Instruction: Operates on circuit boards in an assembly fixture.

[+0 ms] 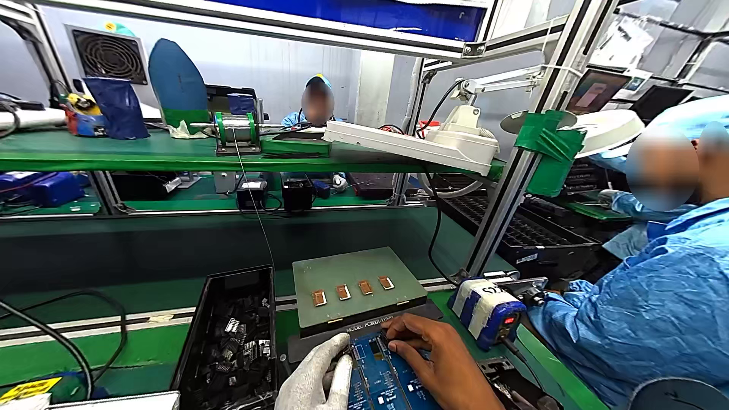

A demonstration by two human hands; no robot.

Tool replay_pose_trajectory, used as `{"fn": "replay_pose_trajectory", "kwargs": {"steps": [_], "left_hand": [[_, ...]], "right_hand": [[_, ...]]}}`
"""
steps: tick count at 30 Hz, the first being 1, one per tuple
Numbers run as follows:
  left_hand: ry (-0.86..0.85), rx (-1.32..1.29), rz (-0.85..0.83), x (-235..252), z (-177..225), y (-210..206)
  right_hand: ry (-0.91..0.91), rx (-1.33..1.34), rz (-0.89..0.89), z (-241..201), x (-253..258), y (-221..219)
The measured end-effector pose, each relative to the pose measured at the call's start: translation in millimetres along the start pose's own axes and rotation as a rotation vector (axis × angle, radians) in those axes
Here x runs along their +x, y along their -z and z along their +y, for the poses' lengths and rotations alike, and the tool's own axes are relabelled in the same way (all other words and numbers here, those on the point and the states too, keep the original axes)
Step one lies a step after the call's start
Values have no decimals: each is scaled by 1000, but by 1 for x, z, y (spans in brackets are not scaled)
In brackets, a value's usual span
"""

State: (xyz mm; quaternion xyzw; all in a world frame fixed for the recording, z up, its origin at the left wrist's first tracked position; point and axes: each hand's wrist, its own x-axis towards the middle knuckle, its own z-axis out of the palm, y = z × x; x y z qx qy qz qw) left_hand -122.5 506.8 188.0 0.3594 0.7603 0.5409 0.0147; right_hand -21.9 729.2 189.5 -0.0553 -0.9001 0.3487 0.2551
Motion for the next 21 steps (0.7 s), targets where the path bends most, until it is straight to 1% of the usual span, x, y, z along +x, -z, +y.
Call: {"fn": "replay_pose_trajectory", "kwargs": {"steps": [7,12,15,21], "left_hand": [[-20,13,5,0,-1,0],[19,-41,-13,0,1,1],[48,-45,-34,0,0,1],[52,-80,-35,0,-1,0]], "right_hand": [[25,-129,-18,-6,0,0],[84,-265,-17,-12,-2,6],[119,-282,-41,-13,-3,9],[139,-361,-59,-21,-2,10]]}}
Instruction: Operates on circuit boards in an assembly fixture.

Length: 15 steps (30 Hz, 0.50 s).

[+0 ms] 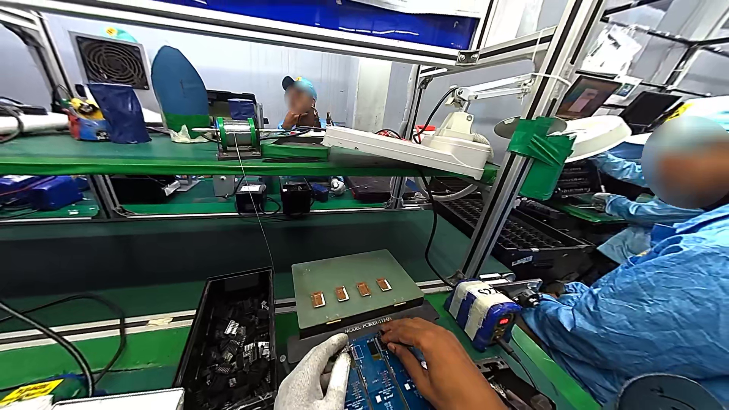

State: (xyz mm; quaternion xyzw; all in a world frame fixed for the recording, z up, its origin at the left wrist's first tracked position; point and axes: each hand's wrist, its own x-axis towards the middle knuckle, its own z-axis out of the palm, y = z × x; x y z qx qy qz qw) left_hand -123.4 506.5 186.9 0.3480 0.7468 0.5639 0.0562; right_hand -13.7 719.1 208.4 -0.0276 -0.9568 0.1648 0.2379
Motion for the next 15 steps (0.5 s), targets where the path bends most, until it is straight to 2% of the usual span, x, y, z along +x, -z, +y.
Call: {"fn": "replay_pose_trajectory", "kwargs": {"steps": [15], "left_hand": [[0,-23,-8,1,-2,0]], "right_hand": [[26,-17,-13,-4,-1,1]]}}
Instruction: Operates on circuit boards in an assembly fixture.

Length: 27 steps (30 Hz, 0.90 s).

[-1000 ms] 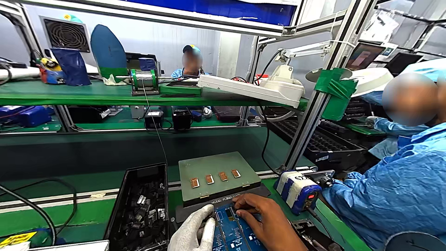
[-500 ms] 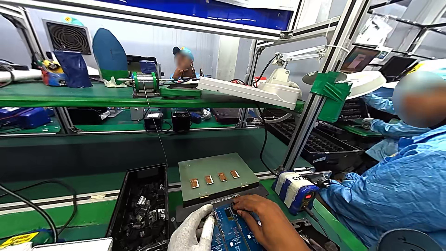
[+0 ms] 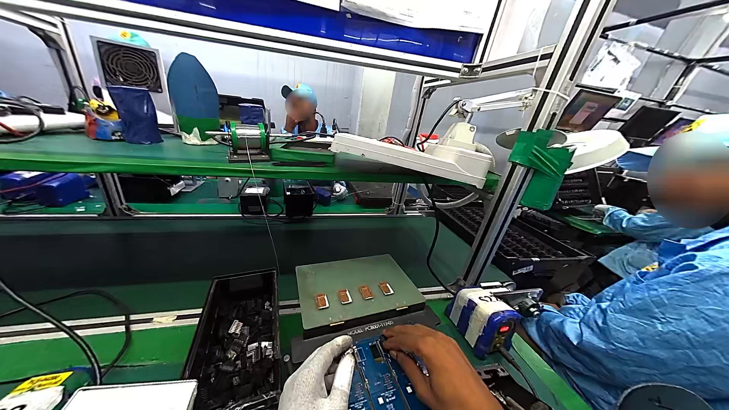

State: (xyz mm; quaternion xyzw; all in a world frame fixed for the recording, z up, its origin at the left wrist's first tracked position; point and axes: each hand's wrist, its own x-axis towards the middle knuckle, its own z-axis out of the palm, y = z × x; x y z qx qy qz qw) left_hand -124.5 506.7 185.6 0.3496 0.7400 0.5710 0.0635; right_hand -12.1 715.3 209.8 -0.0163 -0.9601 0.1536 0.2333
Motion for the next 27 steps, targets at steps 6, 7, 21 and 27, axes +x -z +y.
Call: {"fn": "replay_pose_trajectory", "kwargs": {"steps": [6,7,21,27], "left_hand": [[-11,-23,20,0,2,2],[-25,-20,33,0,2,2],[47,-134,0,1,0,7],[67,-166,8,1,0,7]], "right_hand": [[80,242,-17,-24,12,3],[121,309,-22,-29,16,0],[0,285,-5,-23,31,-16],[-94,212,-14,-19,34,-18]]}}
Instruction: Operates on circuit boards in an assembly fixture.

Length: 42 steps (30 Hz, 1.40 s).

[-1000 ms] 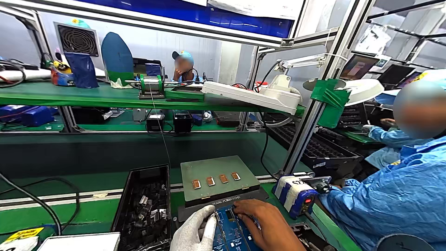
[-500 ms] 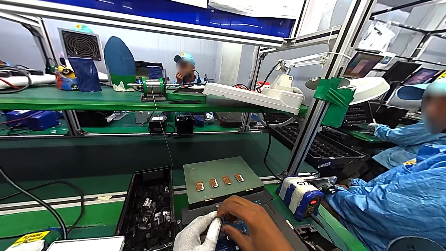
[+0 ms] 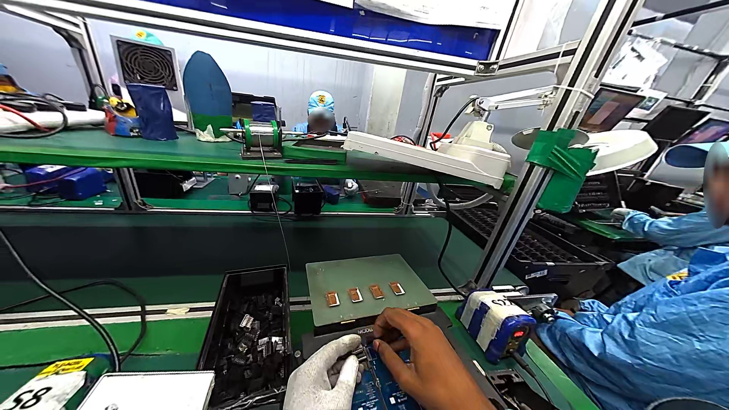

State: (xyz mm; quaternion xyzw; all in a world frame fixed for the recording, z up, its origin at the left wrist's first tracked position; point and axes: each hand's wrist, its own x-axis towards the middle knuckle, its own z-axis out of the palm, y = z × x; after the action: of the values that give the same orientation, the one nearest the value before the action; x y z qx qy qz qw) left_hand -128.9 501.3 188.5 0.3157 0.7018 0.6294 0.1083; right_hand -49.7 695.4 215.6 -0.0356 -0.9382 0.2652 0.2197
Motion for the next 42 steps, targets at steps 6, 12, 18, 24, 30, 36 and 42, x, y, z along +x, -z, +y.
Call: {"fn": "replay_pose_trajectory", "kwargs": {"steps": [6,12,18,24,30,36,42], "left_hand": [[33,-64,53,0,3,-1],[12,-54,181,2,0,-1],[-62,67,267,4,-5,5],[-60,107,266,4,-7,6],[-63,94,272,4,-6,5],[-37,80,297,4,-4,5],[-8,87,305,4,-3,5]], "right_hand": [[70,-53,-57,2,4,-2],[47,100,-79,3,4,1],[38,54,-80,5,3,0],[3,6,-155,2,1,1],[43,14,-116,7,-1,-2],[40,4,-100,5,-2,-4],[36,-100,-115,-2,0,-1]]}}
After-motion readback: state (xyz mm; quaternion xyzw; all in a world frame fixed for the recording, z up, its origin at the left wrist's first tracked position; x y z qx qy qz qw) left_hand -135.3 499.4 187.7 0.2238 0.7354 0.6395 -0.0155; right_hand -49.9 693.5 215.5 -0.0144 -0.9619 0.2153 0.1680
